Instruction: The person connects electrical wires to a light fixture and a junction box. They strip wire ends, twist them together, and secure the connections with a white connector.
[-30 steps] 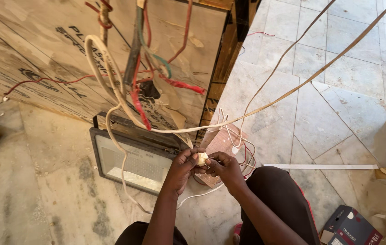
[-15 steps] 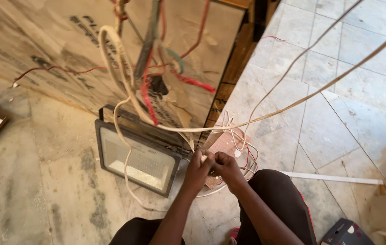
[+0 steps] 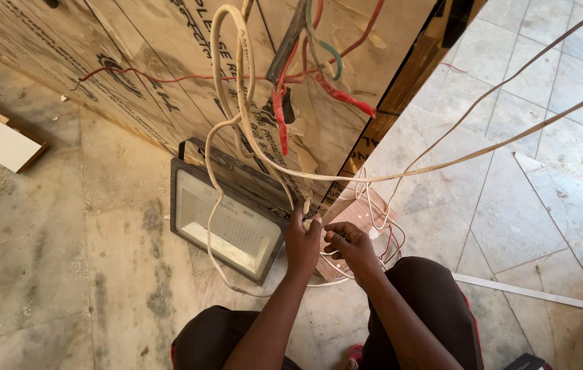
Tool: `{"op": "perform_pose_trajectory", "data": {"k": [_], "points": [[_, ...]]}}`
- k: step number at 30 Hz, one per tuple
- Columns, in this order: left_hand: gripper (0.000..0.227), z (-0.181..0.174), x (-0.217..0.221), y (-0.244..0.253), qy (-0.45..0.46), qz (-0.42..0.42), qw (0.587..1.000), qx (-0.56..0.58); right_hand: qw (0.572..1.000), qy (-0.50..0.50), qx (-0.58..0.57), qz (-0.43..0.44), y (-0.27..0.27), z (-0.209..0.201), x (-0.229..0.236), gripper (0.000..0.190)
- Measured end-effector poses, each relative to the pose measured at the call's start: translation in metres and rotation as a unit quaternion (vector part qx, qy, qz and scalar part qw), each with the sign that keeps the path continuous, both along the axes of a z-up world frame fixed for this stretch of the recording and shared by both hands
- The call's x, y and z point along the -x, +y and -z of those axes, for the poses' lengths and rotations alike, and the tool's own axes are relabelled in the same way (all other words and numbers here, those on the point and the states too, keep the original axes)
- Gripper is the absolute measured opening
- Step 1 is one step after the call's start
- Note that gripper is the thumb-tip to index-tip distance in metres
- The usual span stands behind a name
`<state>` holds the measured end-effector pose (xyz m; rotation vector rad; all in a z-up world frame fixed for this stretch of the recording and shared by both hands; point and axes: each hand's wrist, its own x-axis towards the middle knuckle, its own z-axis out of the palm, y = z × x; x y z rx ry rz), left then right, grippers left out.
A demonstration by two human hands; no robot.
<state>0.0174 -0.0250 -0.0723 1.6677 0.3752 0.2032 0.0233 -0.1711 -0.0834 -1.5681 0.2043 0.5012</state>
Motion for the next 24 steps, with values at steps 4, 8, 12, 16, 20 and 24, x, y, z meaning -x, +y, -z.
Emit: {"op": "perform_pose_trajectory", "data": {"k": [4,8,12,16,20,24], "points": [[0.047,0.001,-0.006,-0.004,0.032,-0.033,0.999,-0.003,1.000,0.002,-0.027,0.008,-0.003,0.005,0.002,0.031],[0.037,0.004,-0.009,-0.006,0.020,-0.057,0.998,-0.002,1.000,0.001,-0.023,0.014,-0.007,0.003,0.005,0.031],[0.029,0.000,-0.015,-0.009,0.013,-0.095,0.993,-0.069,1.000,-0.007,0.005,0.012,-0.009,-0.006,0.008,0.031],[0.024,-0.008,-0.021,-0.013,0.037,-0.121,0.982,-0.139,1.000,-0.008,0.016,0.013,-0.011,-0.014,0.012,0.029],[0.026,-0.020,-0.024,-0.016,0.080,-0.134,0.974,-0.162,1.000,-0.010,0.027,0.009,-0.014,-0.018,0.013,0.028],[0.026,-0.029,-0.026,-0.017,0.122,-0.130,0.971,-0.157,0.999,-0.009,0.040,0.009,-0.017,-0.017,0.015,0.027]]}}
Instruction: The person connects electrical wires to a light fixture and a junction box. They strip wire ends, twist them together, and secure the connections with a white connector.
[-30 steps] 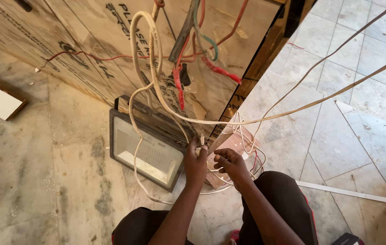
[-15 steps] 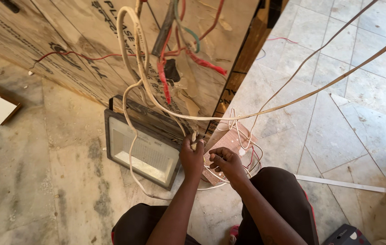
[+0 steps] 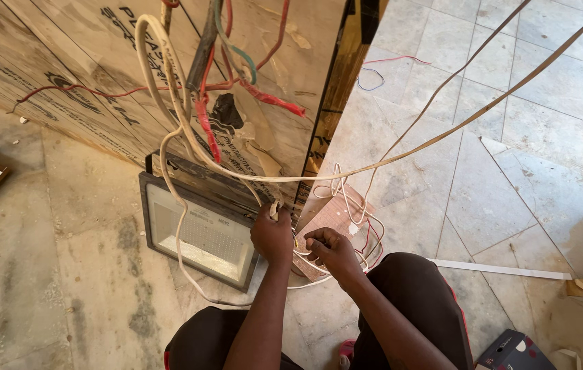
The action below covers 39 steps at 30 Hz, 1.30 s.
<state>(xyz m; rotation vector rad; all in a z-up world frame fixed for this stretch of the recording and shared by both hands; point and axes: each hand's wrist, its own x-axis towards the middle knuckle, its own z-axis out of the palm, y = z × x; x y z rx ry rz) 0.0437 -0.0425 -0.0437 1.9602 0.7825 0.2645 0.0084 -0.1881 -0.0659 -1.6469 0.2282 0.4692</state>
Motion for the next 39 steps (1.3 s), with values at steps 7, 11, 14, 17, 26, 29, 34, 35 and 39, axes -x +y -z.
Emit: {"op": "perform_pose_trajectory", "data": {"k": [7,11,14,17,26,29,34,35,39], "points": [[0.030,0.018,-0.005,-0.008,-0.091,-0.026,0.995,-0.044,1.000,0.001,-0.003,0.012,-0.006,0.002,0.001,0.027],[0.028,0.032,-0.001,-0.011,0.007,0.047,0.999,-0.024,0.998,-0.015,-0.025,0.054,-0.016,0.009,-0.005,0.031],[0.019,0.034,0.012,-0.014,-0.071,0.085,0.993,-0.037,0.995,-0.022,-0.053,0.082,-0.013,0.009,-0.006,0.035],[0.014,0.030,0.026,-0.021,-0.152,0.123,0.978,-0.069,0.994,-0.060,-0.026,0.092,-0.002,-0.004,-0.009,0.037],[0.020,0.019,0.046,-0.024,-0.150,0.197,0.964,-0.097,0.990,-0.083,0.105,0.055,0.018,-0.030,-0.029,0.037],[0.017,0.017,0.048,-0.023,-0.161,0.210,0.961,-0.086,0.976,-0.080,0.198,0.043,0.014,-0.025,-0.037,0.033],[0.015,0.023,0.040,-0.024,-0.163,0.232,0.958,-0.033,0.947,-0.209,0.239,0.048,0.009,-0.013,-0.038,0.026],[0.017,0.026,0.039,-0.025,-0.169,0.232,0.958,0.002,0.952,-0.191,0.231,0.058,0.009,-0.013,-0.038,0.026],[0.033,0.042,0.033,-0.016,-0.111,0.216,0.952,0.185,0.979,-0.121,0.130,0.103,0.016,-0.015,-0.043,0.021]]}}
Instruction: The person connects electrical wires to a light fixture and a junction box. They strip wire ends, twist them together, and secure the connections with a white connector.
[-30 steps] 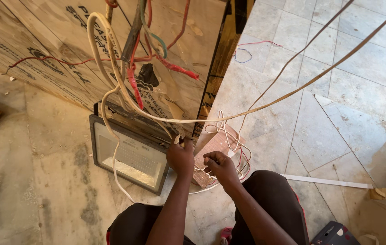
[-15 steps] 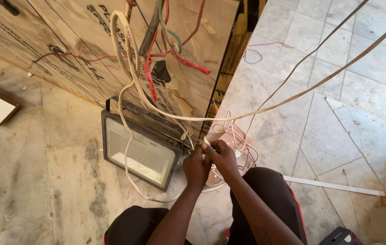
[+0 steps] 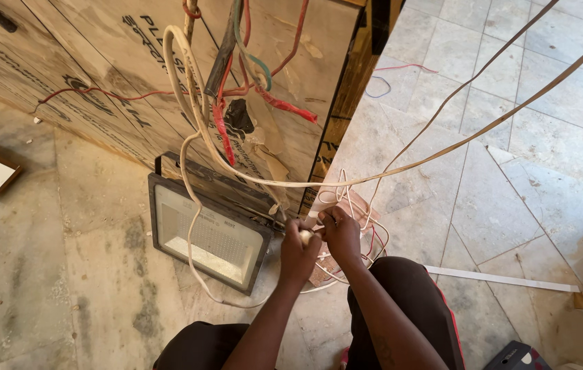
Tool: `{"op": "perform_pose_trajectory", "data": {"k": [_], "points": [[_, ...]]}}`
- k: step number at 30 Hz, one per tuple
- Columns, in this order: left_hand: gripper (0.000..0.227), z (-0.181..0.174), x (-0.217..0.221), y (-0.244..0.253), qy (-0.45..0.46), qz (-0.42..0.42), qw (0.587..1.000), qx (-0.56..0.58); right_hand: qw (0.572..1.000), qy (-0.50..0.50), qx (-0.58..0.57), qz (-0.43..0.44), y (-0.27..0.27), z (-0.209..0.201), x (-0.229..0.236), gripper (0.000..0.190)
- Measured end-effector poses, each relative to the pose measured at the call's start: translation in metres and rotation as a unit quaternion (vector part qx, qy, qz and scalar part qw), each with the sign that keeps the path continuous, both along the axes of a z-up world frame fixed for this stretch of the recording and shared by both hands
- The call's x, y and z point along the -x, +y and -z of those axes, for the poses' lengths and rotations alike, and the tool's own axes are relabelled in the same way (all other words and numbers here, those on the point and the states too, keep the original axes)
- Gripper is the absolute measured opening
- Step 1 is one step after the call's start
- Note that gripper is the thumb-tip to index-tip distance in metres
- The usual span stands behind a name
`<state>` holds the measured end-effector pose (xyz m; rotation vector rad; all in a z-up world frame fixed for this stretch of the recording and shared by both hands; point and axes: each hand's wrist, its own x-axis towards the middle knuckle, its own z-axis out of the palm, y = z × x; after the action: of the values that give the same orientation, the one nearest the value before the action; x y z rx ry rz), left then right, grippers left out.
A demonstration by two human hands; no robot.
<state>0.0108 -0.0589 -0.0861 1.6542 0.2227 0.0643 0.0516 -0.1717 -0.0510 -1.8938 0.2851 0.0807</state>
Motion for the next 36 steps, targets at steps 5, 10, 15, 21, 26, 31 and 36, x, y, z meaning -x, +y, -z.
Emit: {"op": "perform_pose_trajectory", "data": {"k": [5,10,15,21,26,31,36], "points": [[0.039,0.010,0.000,0.033,-0.028,-0.033,0.994,-0.099,0.976,-0.064,0.203,-0.038,0.013,-0.003,0.007,0.012],[0.045,-0.006,0.002,0.037,0.097,-0.018,0.992,-0.078,0.949,-0.115,0.292,-0.033,0.012,0.003,0.002,0.012],[0.063,-0.007,0.007,0.045,-0.103,0.024,0.988,-0.113,0.954,-0.084,0.289,-0.004,0.015,0.012,-0.009,0.013],[0.072,0.003,0.014,0.063,-0.048,0.034,0.992,-0.109,0.927,-0.181,0.329,-0.004,0.030,0.019,-0.022,0.019],[0.061,0.000,0.024,0.069,-0.036,0.019,0.996,-0.083,0.915,-0.086,0.392,-0.035,0.021,0.000,0.009,0.008],[0.072,-0.008,0.020,0.062,-0.056,0.067,0.995,-0.055,0.917,-0.098,0.382,0.054,-0.039,-0.016,0.013,0.014],[0.053,-0.004,0.012,0.045,-0.024,0.039,0.999,-0.007,0.920,-0.129,0.368,0.045,-0.078,-0.047,0.035,0.013]]}}
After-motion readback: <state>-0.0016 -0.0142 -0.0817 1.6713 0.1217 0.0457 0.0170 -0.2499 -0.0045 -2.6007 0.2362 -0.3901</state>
